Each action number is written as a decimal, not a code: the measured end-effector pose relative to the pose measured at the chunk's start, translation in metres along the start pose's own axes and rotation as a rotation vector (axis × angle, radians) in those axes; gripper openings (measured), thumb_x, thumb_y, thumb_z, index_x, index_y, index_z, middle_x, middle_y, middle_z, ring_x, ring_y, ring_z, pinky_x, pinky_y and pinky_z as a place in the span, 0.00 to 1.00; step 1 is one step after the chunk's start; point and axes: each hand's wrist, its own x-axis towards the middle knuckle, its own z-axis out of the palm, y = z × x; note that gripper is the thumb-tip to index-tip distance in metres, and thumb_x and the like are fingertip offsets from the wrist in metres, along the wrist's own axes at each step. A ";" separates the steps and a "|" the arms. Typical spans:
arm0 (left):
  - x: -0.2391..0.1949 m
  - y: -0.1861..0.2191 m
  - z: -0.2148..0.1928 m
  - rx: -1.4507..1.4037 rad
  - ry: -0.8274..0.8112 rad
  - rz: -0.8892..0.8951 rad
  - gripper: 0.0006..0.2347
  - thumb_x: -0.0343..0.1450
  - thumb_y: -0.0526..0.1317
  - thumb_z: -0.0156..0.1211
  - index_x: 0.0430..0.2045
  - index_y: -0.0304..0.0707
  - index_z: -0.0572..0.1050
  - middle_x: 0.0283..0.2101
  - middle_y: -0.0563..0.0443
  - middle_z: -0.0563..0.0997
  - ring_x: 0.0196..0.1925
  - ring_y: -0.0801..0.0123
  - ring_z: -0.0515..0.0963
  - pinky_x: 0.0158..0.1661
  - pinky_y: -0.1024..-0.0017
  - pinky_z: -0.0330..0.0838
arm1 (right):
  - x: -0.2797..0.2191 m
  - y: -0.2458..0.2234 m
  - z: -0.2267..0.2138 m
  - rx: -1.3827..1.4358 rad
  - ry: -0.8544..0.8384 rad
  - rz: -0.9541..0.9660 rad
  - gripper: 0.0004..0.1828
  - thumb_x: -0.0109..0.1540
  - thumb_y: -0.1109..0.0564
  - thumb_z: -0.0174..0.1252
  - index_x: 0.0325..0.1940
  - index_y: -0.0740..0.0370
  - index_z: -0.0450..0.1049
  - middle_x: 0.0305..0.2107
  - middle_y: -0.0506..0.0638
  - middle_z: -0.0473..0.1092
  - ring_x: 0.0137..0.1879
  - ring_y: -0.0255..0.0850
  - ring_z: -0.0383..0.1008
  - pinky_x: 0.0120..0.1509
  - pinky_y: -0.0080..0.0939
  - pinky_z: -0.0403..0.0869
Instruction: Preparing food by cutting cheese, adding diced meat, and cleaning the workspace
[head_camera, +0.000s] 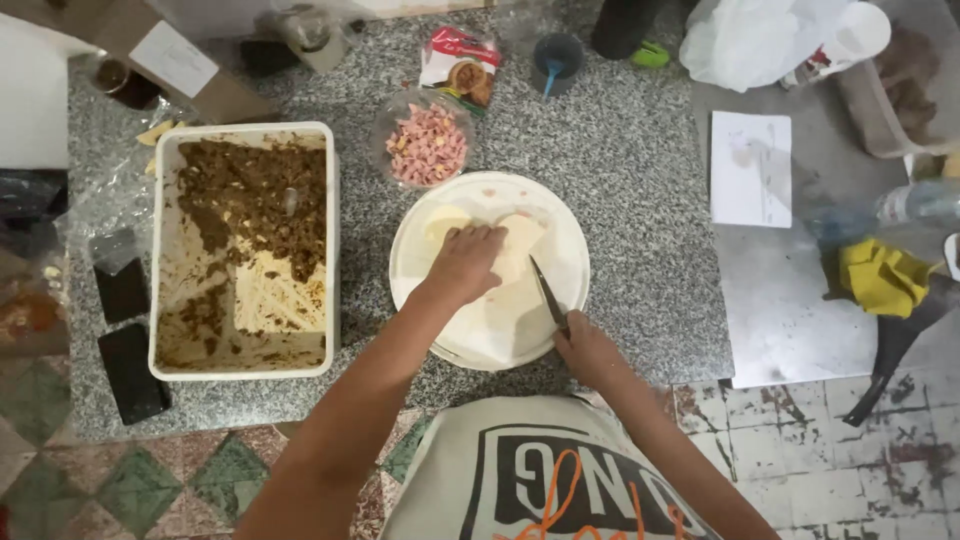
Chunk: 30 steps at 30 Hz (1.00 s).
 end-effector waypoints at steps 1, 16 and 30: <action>-0.002 0.002 0.006 0.005 -0.004 0.001 0.32 0.62 0.47 0.74 0.60 0.49 0.65 0.52 0.52 0.76 0.58 0.57 0.74 0.59 0.53 0.65 | -0.005 -0.005 -0.003 0.007 -0.001 -0.001 0.17 0.70 0.44 0.45 0.50 0.61 0.62 0.36 0.67 0.74 0.42 0.66 0.81 0.38 0.65 0.77; 0.036 0.026 -0.051 -0.210 -0.163 -0.003 0.51 0.57 0.38 0.81 0.74 0.37 0.49 0.69 0.29 0.60 0.69 0.33 0.66 0.63 0.43 0.69 | -0.003 0.009 0.005 -0.021 0.023 -0.092 0.22 0.73 0.47 0.42 0.62 0.66 0.60 0.34 0.62 0.73 0.37 0.59 0.80 0.33 0.59 0.72; 0.002 0.037 0.016 -0.071 -0.177 -0.036 0.31 0.61 0.39 0.75 0.59 0.41 0.66 0.57 0.41 0.71 0.60 0.44 0.75 0.50 0.45 0.76 | 0.006 0.018 0.006 -0.039 0.032 -0.179 0.14 0.71 0.52 0.47 0.54 0.65 0.61 0.33 0.67 0.74 0.37 0.63 0.80 0.32 0.59 0.73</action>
